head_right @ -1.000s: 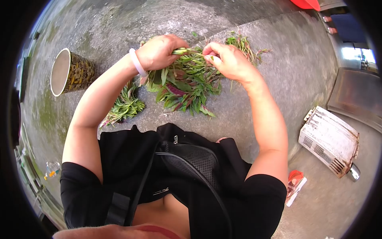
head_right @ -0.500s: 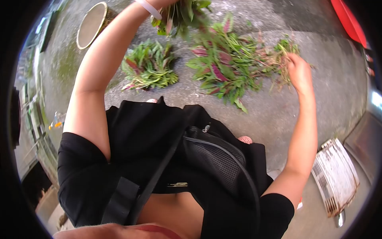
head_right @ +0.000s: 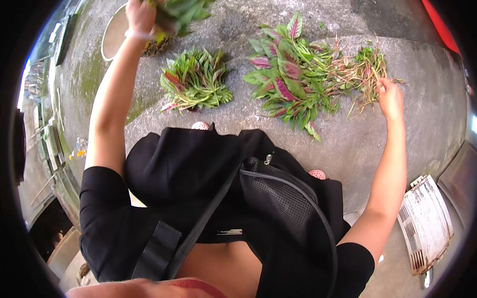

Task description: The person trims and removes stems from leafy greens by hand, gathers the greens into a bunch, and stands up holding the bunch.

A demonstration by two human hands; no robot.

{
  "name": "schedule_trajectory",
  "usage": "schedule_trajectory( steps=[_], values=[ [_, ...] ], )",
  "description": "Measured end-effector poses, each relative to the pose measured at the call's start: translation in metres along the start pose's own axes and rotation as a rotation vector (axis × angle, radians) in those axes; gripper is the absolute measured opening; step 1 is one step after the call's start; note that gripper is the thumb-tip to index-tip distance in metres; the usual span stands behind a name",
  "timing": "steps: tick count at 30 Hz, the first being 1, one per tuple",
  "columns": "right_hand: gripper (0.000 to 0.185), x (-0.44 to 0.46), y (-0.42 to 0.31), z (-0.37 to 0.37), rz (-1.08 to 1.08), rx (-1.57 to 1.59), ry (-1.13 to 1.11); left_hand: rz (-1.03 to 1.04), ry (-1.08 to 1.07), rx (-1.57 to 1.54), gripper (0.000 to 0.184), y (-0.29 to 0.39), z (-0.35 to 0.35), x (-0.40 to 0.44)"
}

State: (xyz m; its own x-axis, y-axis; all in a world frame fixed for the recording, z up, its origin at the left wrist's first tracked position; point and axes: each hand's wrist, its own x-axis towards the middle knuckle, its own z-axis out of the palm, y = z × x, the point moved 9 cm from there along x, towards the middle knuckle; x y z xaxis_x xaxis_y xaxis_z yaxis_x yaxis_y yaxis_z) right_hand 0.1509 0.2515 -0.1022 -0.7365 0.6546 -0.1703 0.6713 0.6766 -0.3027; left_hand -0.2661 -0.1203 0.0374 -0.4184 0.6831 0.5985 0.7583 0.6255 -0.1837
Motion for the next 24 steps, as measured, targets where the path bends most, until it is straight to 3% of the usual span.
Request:
schedule_trajectory(
  steps=[1,2,4,5,7,9,10,12,14,18,23,24],
  values=[
    [0.023,0.001,0.000,-0.002,-0.037,-0.092,0.051,-0.543,-0.190,-0.708,0.019,0.003,-0.028,-0.005],
    [0.023,-0.005,0.003,-0.007,-0.059,-0.192,0.092,-0.066,-0.111,-0.353,0.010,0.016,-0.034,-0.006],
    [0.028,-0.006,0.019,-0.001,0.106,-0.276,-0.016,0.304,-0.281,-0.357,0.030,0.056,-0.037,-0.048],
    [0.031,-0.004,0.038,0.009,0.142,-0.280,-0.003,0.422,-0.349,-0.330,0.025,0.075,-0.034,-0.074],
    [0.037,-0.018,0.020,0.005,0.305,-0.603,-0.051,0.454,-0.604,-0.308,0.019,0.098,-0.014,-0.135],
    [0.036,-0.014,0.005,0.025,0.023,-0.603,0.089,0.458,-0.712,-0.382,0.037,0.116,0.003,-0.195],
    [0.032,-0.015,-0.016,0.031,-0.123,-0.435,0.127,0.412,-0.800,-0.404,0.047,0.123,0.013,-0.218],
    [0.029,-0.013,-0.046,0.053,-0.281,-0.238,0.021,0.264,-0.813,-0.419,0.059,0.122,0.027,-0.252],
    [0.028,-0.007,-0.069,0.076,-0.272,-0.160,-0.056,0.169,-0.772,-0.499,0.067,0.120,0.027,-0.266],
    [0.029,0.002,-0.093,0.105,-0.240,-0.346,-0.033,0.216,-0.767,-0.683,0.080,0.121,0.005,-0.251],
    [0.010,0.003,-0.106,0.081,-0.384,-0.290,0.109,0.197,-0.557,-0.718,0.060,0.105,-0.040,-0.176],
    [0.010,0.005,-0.109,0.067,-0.331,-0.184,-0.019,0.208,-0.486,-0.717,0.047,0.107,-0.050,-0.152]
  ],
)
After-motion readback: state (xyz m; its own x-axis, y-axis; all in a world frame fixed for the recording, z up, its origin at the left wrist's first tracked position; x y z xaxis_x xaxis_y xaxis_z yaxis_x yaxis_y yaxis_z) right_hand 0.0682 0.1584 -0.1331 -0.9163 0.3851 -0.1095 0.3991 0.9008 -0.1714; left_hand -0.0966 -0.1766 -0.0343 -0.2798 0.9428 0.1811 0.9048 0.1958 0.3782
